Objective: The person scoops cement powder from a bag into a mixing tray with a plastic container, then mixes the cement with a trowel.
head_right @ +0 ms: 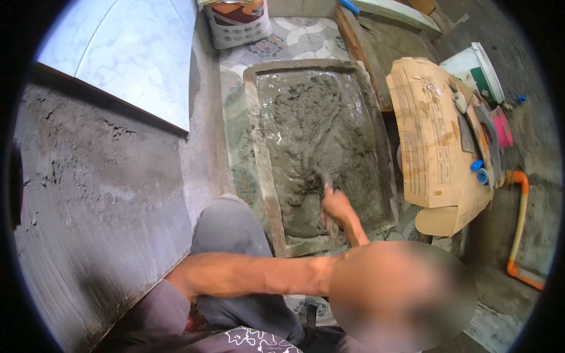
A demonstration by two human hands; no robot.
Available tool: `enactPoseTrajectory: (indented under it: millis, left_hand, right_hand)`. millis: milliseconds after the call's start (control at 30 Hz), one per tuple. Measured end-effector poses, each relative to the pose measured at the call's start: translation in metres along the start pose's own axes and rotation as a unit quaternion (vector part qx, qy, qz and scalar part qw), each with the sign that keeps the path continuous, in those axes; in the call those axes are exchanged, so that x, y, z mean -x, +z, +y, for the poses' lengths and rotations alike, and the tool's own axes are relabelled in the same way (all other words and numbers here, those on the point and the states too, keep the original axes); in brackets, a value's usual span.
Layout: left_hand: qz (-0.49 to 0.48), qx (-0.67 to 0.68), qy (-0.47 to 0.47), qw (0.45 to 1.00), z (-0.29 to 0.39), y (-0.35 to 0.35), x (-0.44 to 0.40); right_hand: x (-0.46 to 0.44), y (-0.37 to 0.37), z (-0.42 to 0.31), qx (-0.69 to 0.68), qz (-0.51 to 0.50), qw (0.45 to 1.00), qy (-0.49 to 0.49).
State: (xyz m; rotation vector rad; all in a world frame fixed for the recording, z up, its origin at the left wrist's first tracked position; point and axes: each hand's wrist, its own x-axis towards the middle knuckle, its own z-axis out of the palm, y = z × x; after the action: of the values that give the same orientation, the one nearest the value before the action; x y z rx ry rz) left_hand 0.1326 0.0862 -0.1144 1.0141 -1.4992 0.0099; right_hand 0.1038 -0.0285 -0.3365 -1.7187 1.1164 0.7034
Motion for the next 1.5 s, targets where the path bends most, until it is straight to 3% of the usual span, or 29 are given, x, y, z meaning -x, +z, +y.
enactPoseTrajectory:
  millis: [67,200,267,333,433,500,533,567,667,767,867,967,1000,1067,1133,1233,1333,1433,1500]
  left_hand:
    - [-0.004,0.028,-0.013,1.000,-0.003,0.003,-0.001]
    - [0.005,0.061,-0.003,0.998,-0.002,-0.007,-0.001]
    - [0.000,0.051,0.002,0.999,0.002,-0.003,-0.001]
    - [-0.007,0.026,0.011,1.000,0.005,0.005,0.000]
    - [-0.003,-0.020,0.018,1.000,0.004,0.016,0.006]
    - [0.002,-0.019,0.015,1.000,0.004,0.015,0.007]
    - [0.002,-0.005,0.007,1.000,0.003,0.012,0.005]
    - [0.003,0.011,0.000,1.000,0.003,0.008,0.002]
    - [-0.016,0.056,-0.007,0.998,-0.003,0.000,-0.001]
    - [-0.022,0.063,-0.004,0.998,-0.002,0.000,0.001]
    - [0.005,0.029,0.011,1.000,0.004,0.015,0.005]
    - [-0.013,0.003,0.009,1.000,0.009,0.018,0.007]
    - [-0.031,-0.006,0.007,0.999,0.008,0.017,0.008]
    - [-0.021,-0.036,0.017,0.999,0.003,0.021,0.009]
    - [-0.004,-0.021,0.011,1.000,0.005,0.020,0.007]
    - [0.014,0.027,0.005,1.000,0.006,0.009,0.000]
    - [0.023,0.015,0.007,1.000,0.004,0.012,0.001]
    - [0.005,0.009,0.008,1.000,0.005,0.015,0.003]
    - [-0.027,-0.006,0.016,0.999,0.005,0.017,0.007]
  right_hand:
    - [0.072,-0.018,-0.027,-0.013,-0.045,0.992,0.117]
    - [0.104,-0.083,-0.042,0.029,-0.030,0.995,0.095]
    - [0.086,-0.107,-0.042,-0.017,-0.016,1.000,0.016]
    - [0.036,-0.126,-0.036,-0.105,0.025,0.994,0.003]
    - [-0.022,-0.095,-0.033,-0.237,0.102,0.966,0.016]
    - [-0.017,-0.042,-0.015,-0.245,0.064,0.967,0.021]
    - [-0.022,-0.023,0.015,-0.214,0.011,0.977,-0.008]
    - [0.003,-0.012,0.010,-0.118,0.023,0.991,0.050]
    - [0.083,-0.037,-0.015,-0.072,0.019,0.988,0.134]
    - [0.100,-0.083,-0.019,-0.061,-0.004,0.992,0.111]
    - [0.052,-0.100,0.004,-0.137,0.021,0.989,0.045]
    - [0.004,-0.058,0.014,-0.270,0.120,0.955,0.026]
    - [0.000,-0.033,0.017,-0.198,0.101,0.975,0.020]
    - [0.016,0.004,0.030,-0.194,0.025,0.980,0.035]
    - [0.056,-0.012,0.023,-0.161,0.040,0.982,0.089]
    - [0.089,-0.080,-0.002,-0.063,0.020,0.994,0.091]
    - [0.049,-0.104,0.007,-0.179,0.093,0.978,0.043]
    - [0.000,-0.066,0.023,-0.293,0.127,0.946,0.058]
    - [0.022,-0.018,0.029,-0.189,0.038,0.980,0.049]
